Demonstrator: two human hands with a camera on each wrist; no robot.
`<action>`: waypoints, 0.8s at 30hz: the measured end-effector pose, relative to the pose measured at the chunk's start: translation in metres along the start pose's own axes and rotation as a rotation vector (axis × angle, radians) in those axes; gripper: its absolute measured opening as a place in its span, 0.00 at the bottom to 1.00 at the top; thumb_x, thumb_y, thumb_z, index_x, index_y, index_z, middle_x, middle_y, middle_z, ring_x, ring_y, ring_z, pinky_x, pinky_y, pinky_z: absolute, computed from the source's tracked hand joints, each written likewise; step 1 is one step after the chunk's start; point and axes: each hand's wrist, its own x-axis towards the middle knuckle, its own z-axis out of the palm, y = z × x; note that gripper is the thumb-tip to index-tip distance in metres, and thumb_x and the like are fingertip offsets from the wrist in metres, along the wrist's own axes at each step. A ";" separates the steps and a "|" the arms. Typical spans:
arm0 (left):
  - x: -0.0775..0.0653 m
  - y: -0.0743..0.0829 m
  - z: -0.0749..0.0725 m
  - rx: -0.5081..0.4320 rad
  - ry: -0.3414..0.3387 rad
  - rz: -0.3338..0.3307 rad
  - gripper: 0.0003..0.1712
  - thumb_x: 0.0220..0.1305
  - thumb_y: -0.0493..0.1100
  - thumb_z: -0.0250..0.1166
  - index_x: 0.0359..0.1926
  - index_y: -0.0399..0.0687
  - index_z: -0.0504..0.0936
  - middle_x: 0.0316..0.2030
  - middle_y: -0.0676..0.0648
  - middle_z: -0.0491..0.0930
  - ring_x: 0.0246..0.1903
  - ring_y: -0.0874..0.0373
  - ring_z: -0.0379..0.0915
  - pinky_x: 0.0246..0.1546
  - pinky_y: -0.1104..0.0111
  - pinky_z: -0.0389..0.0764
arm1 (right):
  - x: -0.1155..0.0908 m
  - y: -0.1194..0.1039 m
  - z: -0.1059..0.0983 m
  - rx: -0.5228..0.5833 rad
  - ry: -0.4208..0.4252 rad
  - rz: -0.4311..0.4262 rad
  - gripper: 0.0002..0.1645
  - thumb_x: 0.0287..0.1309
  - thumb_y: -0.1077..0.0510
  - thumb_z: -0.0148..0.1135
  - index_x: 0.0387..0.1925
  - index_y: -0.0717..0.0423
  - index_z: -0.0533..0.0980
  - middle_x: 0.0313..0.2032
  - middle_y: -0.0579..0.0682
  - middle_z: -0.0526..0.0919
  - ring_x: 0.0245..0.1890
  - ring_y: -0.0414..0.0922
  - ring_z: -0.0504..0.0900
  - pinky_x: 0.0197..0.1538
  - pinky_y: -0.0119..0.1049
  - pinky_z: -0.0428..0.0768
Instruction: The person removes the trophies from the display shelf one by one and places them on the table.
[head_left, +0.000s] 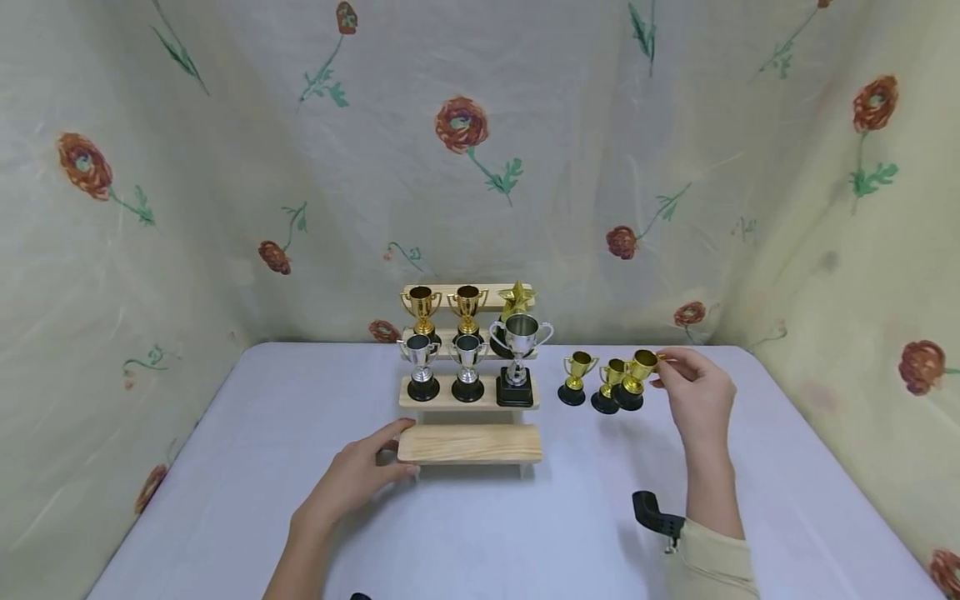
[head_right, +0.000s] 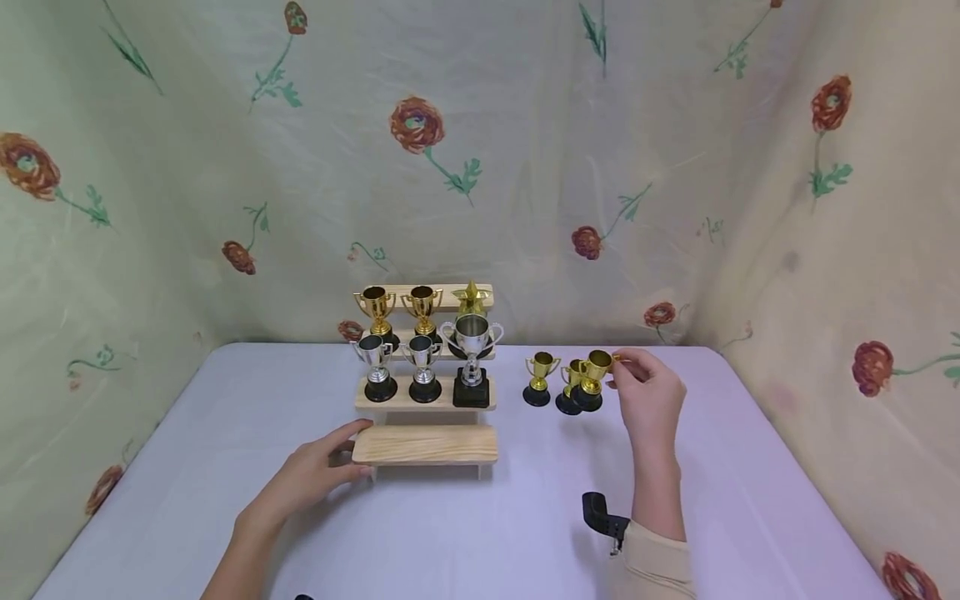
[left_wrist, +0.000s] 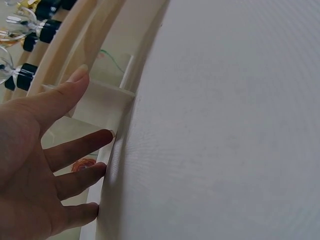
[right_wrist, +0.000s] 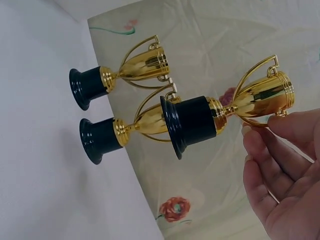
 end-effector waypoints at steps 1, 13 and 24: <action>0.000 0.000 0.000 -0.004 0.002 0.002 0.40 0.55 0.58 0.74 0.68 0.71 0.70 0.50 0.52 0.85 0.58 0.50 0.76 0.58 0.46 0.73 | 0.001 0.001 0.000 0.002 0.000 0.002 0.11 0.64 0.62 0.62 0.46 0.59 0.84 0.38 0.53 0.88 0.24 0.28 0.82 0.33 0.18 0.78; 0.001 -0.002 0.000 -0.005 0.012 -0.004 0.39 0.54 0.58 0.74 0.67 0.76 0.70 0.49 0.54 0.85 0.58 0.51 0.76 0.59 0.46 0.72 | 0.012 0.011 0.004 -0.015 0.019 0.033 0.11 0.64 0.61 0.62 0.46 0.60 0.84 0.36 0.53 0.88 0.21 0.24 0.79 0.32 0.17 0.77; 0.000 -0.001 0.000 -0.004 0.009 -0.003 0.40 0.54 0.58 0.74 0.68 0.74 0.70 0.49 0.54 0.85 0.59 0.51 0.75 0.59 0.46 0.71 | 0.015 0.026 0.005 -0.005 0.067 0.040 0.11 0.63 0.61 0.62 0.44 0.59 0.84 0.30 0.41 0.86 0.21 0.29 0.82 0.31 0.17 0.76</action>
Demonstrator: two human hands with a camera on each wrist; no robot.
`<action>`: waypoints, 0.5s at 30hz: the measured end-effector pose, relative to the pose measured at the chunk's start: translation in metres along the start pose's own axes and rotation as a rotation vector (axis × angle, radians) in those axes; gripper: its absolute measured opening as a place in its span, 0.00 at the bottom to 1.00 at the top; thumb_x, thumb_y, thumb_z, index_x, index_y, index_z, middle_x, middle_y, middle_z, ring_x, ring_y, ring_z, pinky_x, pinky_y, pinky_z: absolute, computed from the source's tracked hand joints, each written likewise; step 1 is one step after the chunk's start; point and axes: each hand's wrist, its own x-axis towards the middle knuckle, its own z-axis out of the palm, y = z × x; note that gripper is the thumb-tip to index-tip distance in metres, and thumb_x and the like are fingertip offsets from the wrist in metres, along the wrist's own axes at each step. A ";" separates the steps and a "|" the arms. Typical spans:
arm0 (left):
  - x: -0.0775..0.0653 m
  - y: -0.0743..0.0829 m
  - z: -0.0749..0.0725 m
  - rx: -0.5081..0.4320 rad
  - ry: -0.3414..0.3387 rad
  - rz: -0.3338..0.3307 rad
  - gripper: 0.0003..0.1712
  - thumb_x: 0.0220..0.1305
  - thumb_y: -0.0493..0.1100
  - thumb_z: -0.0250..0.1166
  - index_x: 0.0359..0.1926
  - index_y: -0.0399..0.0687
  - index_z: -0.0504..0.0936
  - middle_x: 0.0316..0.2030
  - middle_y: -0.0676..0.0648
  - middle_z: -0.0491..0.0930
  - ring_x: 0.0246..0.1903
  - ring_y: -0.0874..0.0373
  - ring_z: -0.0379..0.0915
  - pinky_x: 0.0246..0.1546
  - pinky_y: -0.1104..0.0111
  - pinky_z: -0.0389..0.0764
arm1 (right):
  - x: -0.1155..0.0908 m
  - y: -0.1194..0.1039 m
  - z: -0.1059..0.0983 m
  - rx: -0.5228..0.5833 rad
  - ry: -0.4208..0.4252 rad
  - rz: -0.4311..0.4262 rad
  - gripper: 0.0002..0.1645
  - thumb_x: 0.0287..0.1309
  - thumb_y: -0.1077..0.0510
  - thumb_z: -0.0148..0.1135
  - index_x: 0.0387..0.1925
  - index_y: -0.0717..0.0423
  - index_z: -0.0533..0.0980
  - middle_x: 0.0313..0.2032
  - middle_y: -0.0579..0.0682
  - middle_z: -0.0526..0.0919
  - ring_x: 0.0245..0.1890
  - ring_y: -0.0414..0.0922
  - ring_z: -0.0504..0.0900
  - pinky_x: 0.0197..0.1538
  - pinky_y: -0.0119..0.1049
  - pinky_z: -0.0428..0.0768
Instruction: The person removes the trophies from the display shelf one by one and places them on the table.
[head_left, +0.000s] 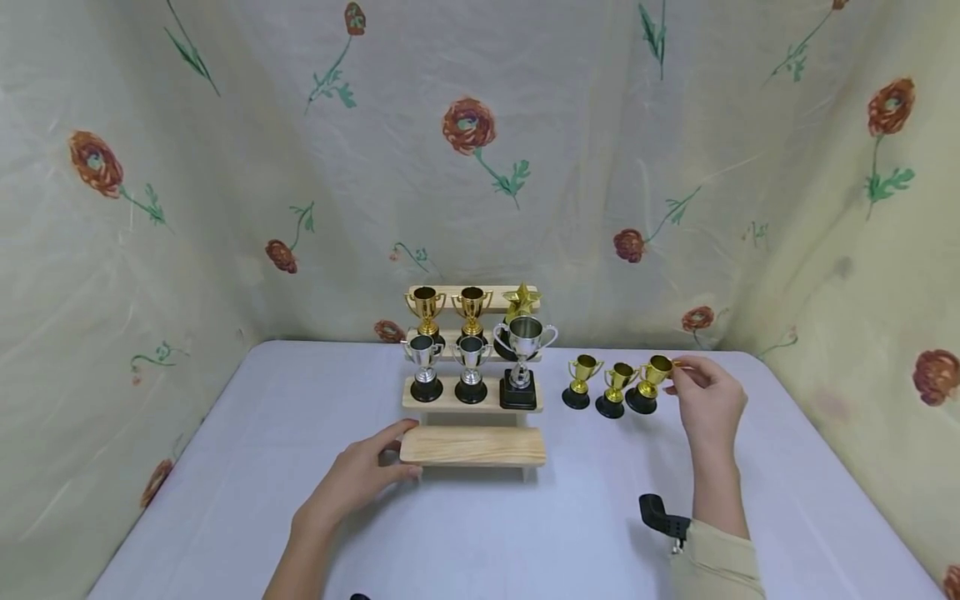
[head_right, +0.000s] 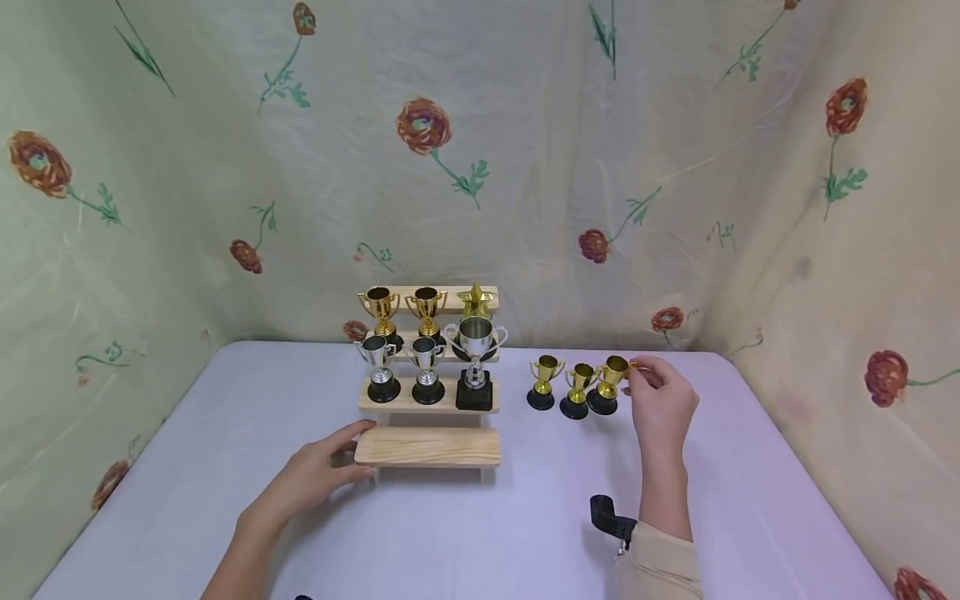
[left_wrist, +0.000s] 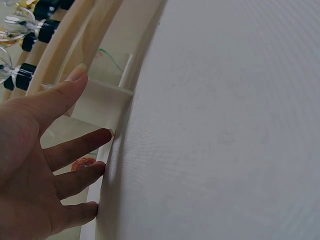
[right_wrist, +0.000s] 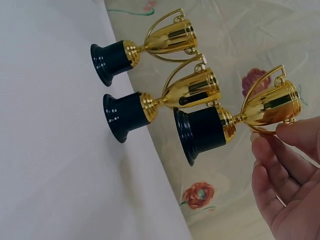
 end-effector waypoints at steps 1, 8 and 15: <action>0.000 0.000 0.000 0.000 0.000 -0.001 0.40 0.54 0.57 0.74 0.68 0.74 0.70 0.49 0.54 0.85 0.59 0.51 0.75 0.59 0.46 0.71 | 0.001 0.002 0.000 -0.002 0.001 0.000 0.11 0.63 0.62 0.61 0.44 0.60 0.84 0.30 0.42 0.87 0.21 0.29 0.82 0.30 0.17 0.76; 0.001 -0.001 0.000 0.002 -0.001 -0.005 0.39 0.55 0.57 0.74 0.68 0.75 0.70 0.49 0.54 0.85 0.59 0.51 0.75 0.59 0.46 0.72 | 0.003 0.009 0.004 -0.011 -0.010 0.017 0.12 0.63 0.62 0.60 0.45 0.60 0.84 0.36 0.55 0.89 0.21 0.30 0.83 0.29 0.18 0.76; 0.002 -0.002 0.001 0.002 -0.003 -0.006 0.40 0.55 0.57 0.74 0.68 0.74 0.69 0.50 0.53 0.85 0.60 0.49 0.75 0.60 0.45 0.71 | 0.006 0.015 0.005 0.043 0.018 0.018 0.11 0.62 0.64 0.61 0.44 0.62 0.84 0.26 0.35 0.84 0.19 0.28 0.81 0.28 0.18 0.76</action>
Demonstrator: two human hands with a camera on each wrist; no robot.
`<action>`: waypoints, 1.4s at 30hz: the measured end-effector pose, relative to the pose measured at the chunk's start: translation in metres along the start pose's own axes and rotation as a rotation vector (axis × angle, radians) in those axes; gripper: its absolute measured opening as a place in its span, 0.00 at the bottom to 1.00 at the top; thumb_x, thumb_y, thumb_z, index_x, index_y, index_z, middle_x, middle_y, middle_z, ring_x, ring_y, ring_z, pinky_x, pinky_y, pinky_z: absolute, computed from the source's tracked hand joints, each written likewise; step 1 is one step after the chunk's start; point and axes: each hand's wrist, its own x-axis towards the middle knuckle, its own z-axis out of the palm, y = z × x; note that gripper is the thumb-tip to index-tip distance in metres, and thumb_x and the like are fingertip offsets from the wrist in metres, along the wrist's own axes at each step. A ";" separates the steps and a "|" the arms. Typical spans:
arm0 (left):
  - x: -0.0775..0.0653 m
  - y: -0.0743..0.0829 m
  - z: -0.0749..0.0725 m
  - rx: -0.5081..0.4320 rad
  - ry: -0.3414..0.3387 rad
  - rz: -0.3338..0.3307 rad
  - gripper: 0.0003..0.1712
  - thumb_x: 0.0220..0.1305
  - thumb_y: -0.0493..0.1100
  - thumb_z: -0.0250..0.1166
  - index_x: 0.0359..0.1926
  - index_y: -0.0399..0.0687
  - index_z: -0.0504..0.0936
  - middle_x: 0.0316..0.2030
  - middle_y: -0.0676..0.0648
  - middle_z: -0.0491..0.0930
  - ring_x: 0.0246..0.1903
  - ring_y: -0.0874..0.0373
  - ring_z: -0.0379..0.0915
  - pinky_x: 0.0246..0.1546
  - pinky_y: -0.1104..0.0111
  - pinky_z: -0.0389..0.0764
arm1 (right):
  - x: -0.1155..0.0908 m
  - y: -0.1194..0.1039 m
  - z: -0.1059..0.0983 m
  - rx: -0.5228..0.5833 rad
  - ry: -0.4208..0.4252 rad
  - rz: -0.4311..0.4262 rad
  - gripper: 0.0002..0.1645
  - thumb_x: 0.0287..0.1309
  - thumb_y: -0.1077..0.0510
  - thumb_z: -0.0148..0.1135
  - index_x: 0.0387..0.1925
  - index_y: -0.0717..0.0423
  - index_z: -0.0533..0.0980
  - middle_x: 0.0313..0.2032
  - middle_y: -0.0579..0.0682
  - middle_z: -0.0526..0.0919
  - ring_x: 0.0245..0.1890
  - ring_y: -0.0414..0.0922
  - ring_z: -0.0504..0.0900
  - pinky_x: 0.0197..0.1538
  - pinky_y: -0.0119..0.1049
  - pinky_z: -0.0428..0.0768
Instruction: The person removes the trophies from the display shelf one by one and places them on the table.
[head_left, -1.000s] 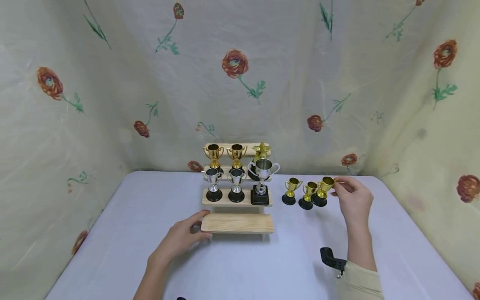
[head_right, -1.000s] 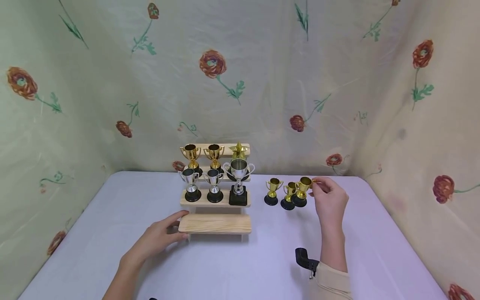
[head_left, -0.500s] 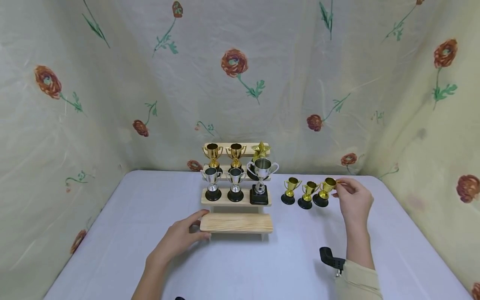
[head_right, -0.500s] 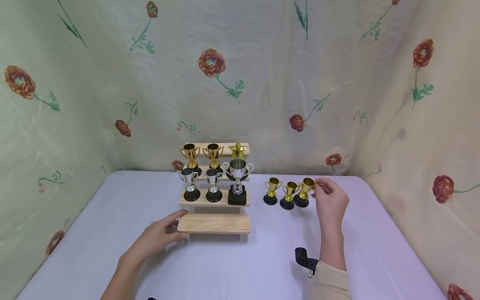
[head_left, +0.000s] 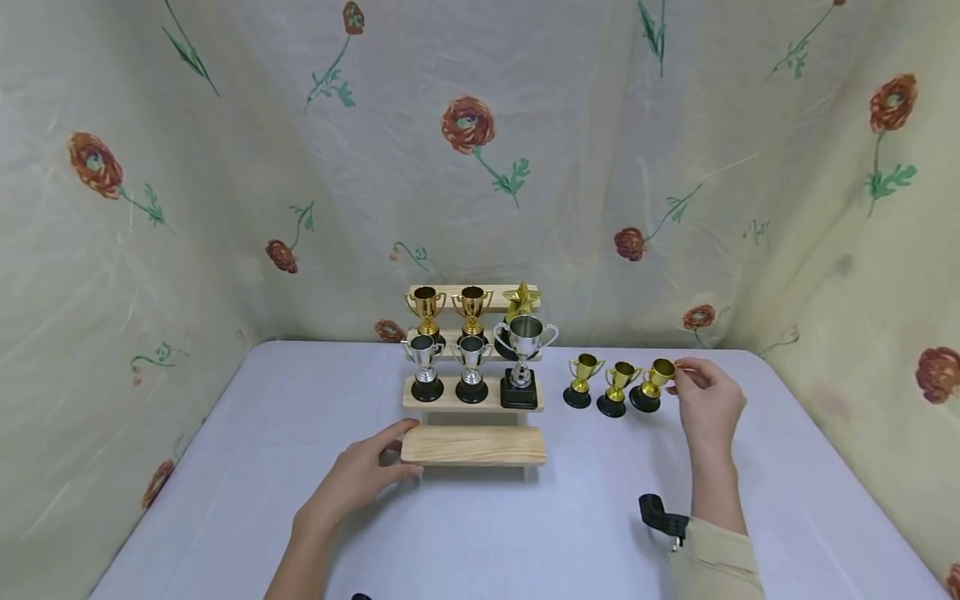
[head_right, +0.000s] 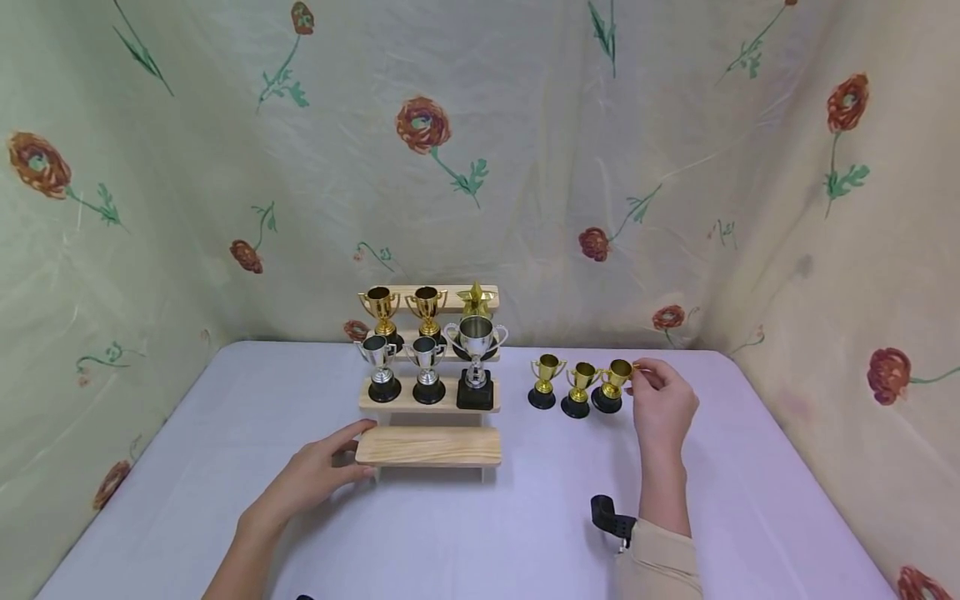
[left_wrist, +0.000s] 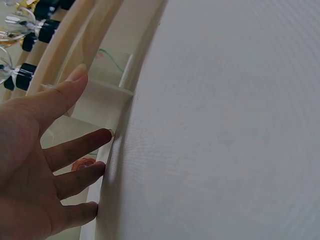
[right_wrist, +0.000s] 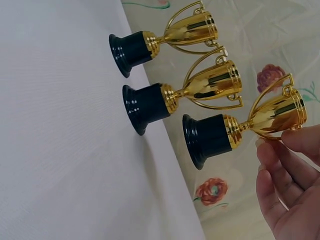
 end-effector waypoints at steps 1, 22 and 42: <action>0.000 0.000 0.000 0.000 -0.001 -0.001 0.40 0.55 0.57 0.74 0.69 0.74 0.69 0.50 0.53 0.85 0.60 0.49 0.75 0.60 0.44 0.70 | 0.000 0.001 0.000 0.016 0.005 0.000 0.11 0.61 0.64 0.61 0.44 0.62 0.84 0.25 0.31 0.83 0.19 0.27 0.81 0.28 0.18 0.76; 0.000 -0.001 0.001 0.008 0.013 -0.008 0.40 0.55 0.57 0.74 0.68 0.75 0.69 0.50 0.53 0.85 0.62 0.48 0.74 0.62 0.43 0.69 | 0.008 0.015 0.008 0.007 -0.001 0.059 0.13 0.62 0.63 0.61 0.46 0.62 0.83 0.24 0.32 0.83 0.17 0.27 0.80 0.25 0.19 0.75; 0.000 -0.001 0.002 0.017 0.010 -0.018 0.40 0.55 0.59 0.73 0.69 0.74 0.69 0.51 0.53 0.85 0.62 0.48 0.74 0.61 0.44 0.70 | 0.009 0.032 0.013 -0.122 -0.033 0.109 0.15 0.64 0.59 0.60 0.50 0.59 0.82 0.39 0.60 0.89 0.17 0.26 0.79 0.25 0.20 0.72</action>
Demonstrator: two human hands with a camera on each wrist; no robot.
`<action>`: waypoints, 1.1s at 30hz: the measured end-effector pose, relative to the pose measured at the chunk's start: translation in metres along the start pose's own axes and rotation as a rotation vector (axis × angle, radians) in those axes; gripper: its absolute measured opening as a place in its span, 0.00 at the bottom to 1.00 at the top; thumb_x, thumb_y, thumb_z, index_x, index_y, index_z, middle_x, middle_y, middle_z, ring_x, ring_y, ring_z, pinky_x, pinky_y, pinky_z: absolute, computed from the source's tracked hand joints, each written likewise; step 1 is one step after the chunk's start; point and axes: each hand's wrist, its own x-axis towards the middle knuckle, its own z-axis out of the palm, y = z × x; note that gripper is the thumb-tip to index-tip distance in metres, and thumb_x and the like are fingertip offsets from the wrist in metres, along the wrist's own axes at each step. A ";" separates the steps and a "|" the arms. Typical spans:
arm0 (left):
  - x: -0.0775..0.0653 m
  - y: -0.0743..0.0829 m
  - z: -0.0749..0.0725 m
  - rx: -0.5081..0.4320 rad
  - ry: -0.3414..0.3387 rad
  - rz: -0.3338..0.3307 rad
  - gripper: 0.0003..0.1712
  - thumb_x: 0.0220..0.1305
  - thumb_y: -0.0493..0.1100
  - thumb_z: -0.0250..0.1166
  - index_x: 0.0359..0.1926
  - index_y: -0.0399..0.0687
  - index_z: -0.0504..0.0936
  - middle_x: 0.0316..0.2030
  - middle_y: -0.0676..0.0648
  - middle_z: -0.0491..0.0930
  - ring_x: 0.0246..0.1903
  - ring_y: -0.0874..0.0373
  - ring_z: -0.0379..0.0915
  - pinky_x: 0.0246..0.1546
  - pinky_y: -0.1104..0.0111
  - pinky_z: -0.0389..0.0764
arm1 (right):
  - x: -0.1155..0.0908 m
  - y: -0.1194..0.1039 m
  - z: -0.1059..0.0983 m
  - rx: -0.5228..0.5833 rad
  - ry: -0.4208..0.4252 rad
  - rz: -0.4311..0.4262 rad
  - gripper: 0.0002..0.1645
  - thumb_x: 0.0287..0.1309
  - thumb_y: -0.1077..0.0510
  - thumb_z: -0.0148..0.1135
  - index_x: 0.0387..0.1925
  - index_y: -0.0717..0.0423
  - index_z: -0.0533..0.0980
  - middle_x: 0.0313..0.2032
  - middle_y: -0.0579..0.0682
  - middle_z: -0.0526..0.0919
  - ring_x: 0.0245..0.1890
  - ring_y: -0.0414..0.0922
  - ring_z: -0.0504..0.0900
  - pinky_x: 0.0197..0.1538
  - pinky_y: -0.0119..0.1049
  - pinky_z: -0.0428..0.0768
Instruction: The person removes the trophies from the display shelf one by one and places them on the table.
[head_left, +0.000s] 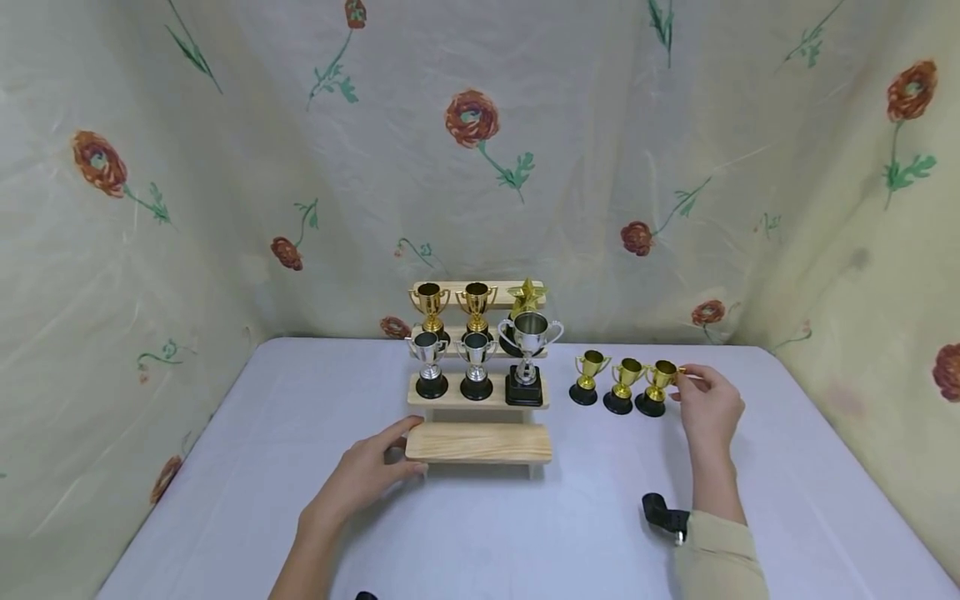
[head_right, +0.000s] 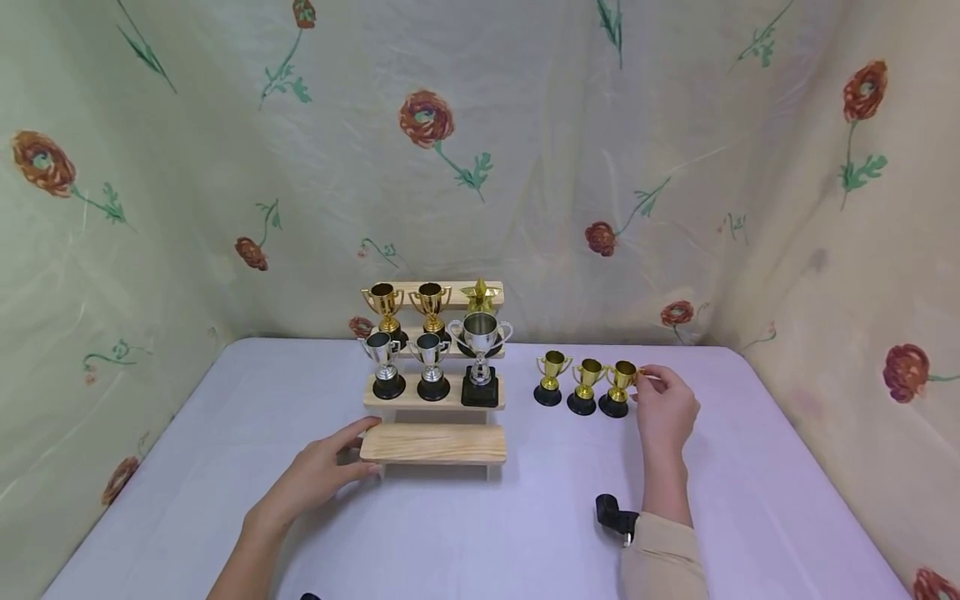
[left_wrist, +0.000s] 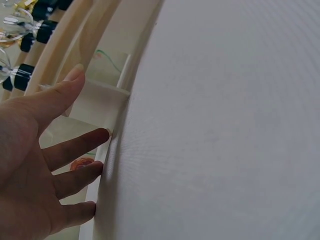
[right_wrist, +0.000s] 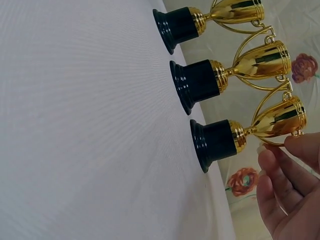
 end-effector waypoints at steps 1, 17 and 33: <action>0.000 0.000 0.000 0.000 0.001 -0.001 0.40 0.56 0.59 0.73 0.69 0.74 0.69 0.51 0.53 0.85 0.62 0.48 0.74 0.61 0.44 0.70 | 0.000 0.000 0.000 -0.004 -0.002 0.006 0.15 0.65 0.59 0.60 0.50 0.58 0.82 0.40 0.60 0.89 0.17 0.26 0.79 0.25 0.20 0.72; 0.000 0.001 -0.001 -0.008 -0.008 -0.004 0.40 0.56 0.57 0.73 0.69 0.73 0.68 0.52 0.51 0.85 0.62 0.47 0.74 0.61 0.43 0.70 | -0.002 -0.002 -0.007 0.033 0.013 0.062 0.19 0.61 0.54 0.63 0.52 0.57 0.82 0.15 0.15 0.71 0.14 0.24 0.77 0.24 0.21 0.71; 0.000 0.001 -0.002 -0.005 -0.006 -0.001 0.40 0.55 0.58 0.73 0.69 0.76 0.68 0.52 0.52 0.84 0.62 0.47 0.74 0.61 0.43 0.70 | -0.003 -0.010 -0.011 0.063 0.011 0.039 0.22 0.61 0.52 0.64 0.53 0.58 0.81 0.13 0.15 0.70 0.14 0.25 0.78 0.23 0.21 0.72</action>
